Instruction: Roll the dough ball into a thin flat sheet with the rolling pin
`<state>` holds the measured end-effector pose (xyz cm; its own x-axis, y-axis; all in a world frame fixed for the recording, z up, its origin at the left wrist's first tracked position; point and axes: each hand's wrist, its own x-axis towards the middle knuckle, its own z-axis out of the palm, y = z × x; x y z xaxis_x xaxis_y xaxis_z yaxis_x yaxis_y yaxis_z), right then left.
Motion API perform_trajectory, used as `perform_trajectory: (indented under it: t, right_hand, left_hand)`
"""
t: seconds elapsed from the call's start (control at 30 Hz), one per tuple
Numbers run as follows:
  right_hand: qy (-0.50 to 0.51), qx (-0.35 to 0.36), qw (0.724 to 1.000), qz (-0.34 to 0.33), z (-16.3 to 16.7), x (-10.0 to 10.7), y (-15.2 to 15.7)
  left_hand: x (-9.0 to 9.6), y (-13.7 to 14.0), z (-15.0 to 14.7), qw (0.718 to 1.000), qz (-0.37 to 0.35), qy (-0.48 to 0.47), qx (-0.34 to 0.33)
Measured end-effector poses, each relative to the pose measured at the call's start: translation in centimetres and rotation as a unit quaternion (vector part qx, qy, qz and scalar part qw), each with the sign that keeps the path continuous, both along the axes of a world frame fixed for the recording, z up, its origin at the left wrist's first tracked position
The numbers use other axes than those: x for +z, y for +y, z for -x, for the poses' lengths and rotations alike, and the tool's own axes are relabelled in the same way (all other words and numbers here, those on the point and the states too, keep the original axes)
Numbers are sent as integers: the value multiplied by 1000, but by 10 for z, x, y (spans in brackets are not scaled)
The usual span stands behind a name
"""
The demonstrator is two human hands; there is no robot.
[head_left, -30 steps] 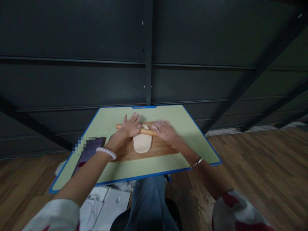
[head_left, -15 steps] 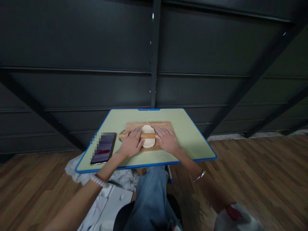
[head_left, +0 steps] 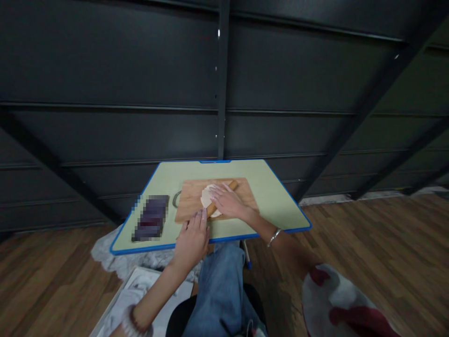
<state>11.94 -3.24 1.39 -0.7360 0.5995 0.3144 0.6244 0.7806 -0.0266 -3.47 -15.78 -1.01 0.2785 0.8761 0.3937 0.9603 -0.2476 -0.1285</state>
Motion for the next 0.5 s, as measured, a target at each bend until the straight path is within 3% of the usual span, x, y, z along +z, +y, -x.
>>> perform_trajectory:
  t: [0.3, 0.5]
  right_hand:
    - [-57, 40, 997, -15, 25, 2, 27]
    - [-46, 6, 998, 39, 51, 11, 36]
  left_hand:
    - [17, 12, 1, 996, 23, 63, 56]
    - [23, 25, 20, 995, 42, 47, 78]
